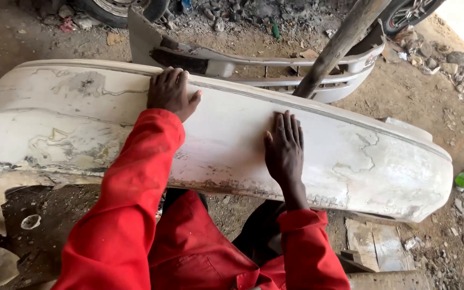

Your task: Sanding a car bumper with sandpaper to prepare it for painting

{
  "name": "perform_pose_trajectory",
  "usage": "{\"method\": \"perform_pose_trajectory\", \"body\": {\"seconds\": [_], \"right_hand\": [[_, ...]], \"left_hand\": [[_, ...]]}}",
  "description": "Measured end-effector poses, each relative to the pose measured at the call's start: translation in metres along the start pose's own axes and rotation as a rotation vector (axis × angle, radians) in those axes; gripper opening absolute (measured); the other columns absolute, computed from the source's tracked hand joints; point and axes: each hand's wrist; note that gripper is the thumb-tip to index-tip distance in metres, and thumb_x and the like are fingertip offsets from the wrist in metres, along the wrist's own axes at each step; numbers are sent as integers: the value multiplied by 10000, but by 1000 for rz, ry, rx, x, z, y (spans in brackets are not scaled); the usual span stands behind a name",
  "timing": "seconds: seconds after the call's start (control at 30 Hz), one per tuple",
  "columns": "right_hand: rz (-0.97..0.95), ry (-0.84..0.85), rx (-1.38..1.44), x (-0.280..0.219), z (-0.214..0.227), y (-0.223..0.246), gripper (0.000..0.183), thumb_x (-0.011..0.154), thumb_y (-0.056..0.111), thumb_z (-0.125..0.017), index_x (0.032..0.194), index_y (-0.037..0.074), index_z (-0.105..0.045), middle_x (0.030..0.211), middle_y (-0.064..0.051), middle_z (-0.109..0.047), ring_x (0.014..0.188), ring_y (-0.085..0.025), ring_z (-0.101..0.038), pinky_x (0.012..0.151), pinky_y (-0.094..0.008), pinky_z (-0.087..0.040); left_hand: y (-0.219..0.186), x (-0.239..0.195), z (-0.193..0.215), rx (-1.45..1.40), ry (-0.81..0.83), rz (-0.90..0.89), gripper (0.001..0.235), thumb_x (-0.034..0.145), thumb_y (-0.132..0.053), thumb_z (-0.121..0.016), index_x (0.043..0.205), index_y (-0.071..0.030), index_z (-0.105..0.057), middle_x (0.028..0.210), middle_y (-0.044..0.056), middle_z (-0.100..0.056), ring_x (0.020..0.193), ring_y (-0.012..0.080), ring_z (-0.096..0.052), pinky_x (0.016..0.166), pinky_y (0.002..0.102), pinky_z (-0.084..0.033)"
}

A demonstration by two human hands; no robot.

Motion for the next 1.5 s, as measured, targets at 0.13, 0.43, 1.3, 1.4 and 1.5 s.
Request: {"method": "perform_pose_trajectory", "body": {"seconds": [0.13, 0.43, 1.3, 1.4, 1.5], "right_hand": [[42, 41, 135, 5, 19, 66, 715, 1087, 401, -701, 1634, -36, -562, 1689, -329, -528, 1570, -534, -486, 1328, -609, -344], [-14, 83, -58, 8, -6, -27, 676, 1138, 343, -644, 1649, -83, -522, 1694, -388, -475, 1576, -553, -444, 1338, -607, -313], [180, 171, 23, 46, -39, 40, 709, 1196, 433, -581, 1666, -85, -461, 1729, -366, -445, 1614, -564, -410, 1369, -620, -307], [-23, 355, 129, 58, -29, 45, 782, 1213, 536, -364, 1689, -81, -427, 1782, -323, -363, 1681, -481, -288, 1373, -545, -207], [237, 194, 169, 22, 2, 94, 828, 1093, 348, -732, 1668, -139, -387, 1731, -395, -404, 1632, -561, -375, 1407, -647, -258]], "left_hand": [[-30, 14, 17, 114, -70, 48, 619, 721, -555, -854, 1119, -108, -697, 1142, 93, -667, 1197, 344, -673, 984, 569, -505], [-43, 16, 42, 47, 137, 152, 671, 850, -575, -809, 1259, -57, -688, 1289, 158, -663, 1352, 411, -591, 1093, 584, -457], [-43, 23, 50, 86, 191, 94, 532, 916, -635, -746, 1113, -142, -722, 1171, 87, -713, 1159, 348, -598, 972, 552, -434], [-44, 29, 52, 91, 176, 84, 518, 928, -618, -744, 1125, -139, -713, 1190, 82, -714, 1185, 339, -601, 991, 547, -437], [-46, 32, 55, 114, 186, 99, 535, 912, -624, -747, 1151, -148, -700, 1200, 77, -703, 1163, 338, -598, 973, 557, -445]]}}
Point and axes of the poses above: each hand's wrist, its own x-axis towards the middle knuckle, its own z-axis out of the back of the hand, y = z × x
